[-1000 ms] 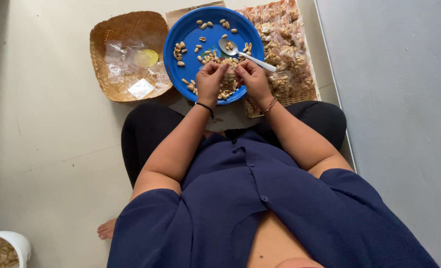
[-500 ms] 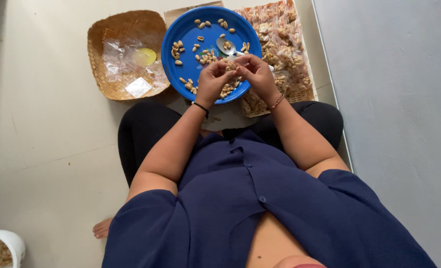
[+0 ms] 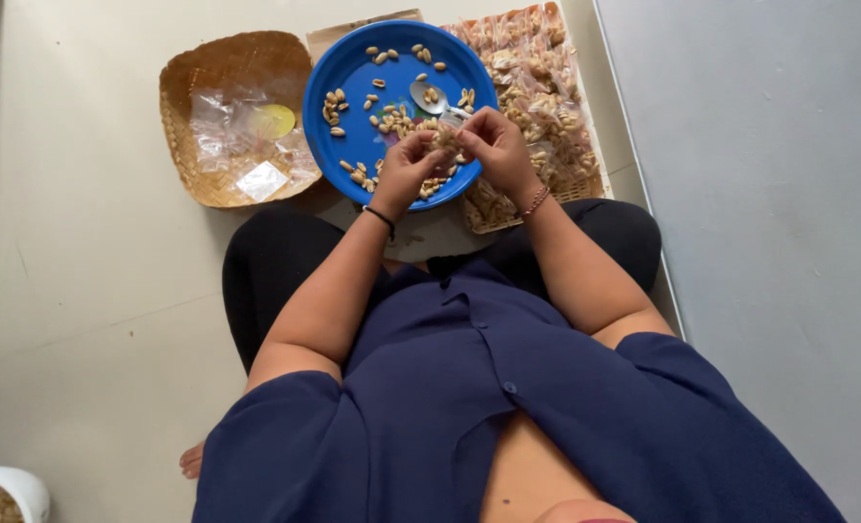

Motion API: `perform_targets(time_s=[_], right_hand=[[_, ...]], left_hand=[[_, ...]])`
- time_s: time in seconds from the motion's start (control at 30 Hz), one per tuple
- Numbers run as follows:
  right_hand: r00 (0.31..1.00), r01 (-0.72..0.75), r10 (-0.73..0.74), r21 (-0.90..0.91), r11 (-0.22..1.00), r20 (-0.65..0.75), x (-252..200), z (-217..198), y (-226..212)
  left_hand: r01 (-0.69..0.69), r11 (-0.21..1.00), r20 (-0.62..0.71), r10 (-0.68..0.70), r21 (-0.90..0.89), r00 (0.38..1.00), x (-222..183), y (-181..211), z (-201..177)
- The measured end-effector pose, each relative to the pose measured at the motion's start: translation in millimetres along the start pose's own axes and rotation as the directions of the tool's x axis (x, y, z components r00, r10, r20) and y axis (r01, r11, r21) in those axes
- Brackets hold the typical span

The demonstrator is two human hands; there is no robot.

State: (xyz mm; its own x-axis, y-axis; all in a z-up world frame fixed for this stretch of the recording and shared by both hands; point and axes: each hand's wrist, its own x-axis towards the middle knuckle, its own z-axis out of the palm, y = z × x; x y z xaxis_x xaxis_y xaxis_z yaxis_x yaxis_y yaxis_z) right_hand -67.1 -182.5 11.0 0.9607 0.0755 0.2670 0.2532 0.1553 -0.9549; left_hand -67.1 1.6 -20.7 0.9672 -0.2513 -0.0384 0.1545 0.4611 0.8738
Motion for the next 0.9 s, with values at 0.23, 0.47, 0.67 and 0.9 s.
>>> perform_targets(time_s=[0.23, 0.47, 0.67, 0.9], right_hand=[[1.000, -0.031, 0.031, -0.156, 0.987, -0.007, -1, 10, -26], [0.974, 0.149, -0.225, -0.677, 0.721, -0.025, 28, -73, -75], [0.938, 0.085, -0.337, -0.890, 0.447, -0.080, 54, -137, -44], [0.999, 0.014, -0.044, -0.966, 0.258, 0.002, 48, -152, 27]], left_hand=[[-0.111, 0.967, 0.102, 0.090, 0.230, 0.991, -2, 14, -1], [-0.159, 0.927, 0.011, 0.165, 0.339, 0.986, -1, 69, -19], [-0.135, 0.930, -0.338, 0.256, 0.342, 0.906, 19, 74, -80], [-0.195, 0.876, -0.553, 0.436, 0.441, 0.710, 42, 80, -153]])
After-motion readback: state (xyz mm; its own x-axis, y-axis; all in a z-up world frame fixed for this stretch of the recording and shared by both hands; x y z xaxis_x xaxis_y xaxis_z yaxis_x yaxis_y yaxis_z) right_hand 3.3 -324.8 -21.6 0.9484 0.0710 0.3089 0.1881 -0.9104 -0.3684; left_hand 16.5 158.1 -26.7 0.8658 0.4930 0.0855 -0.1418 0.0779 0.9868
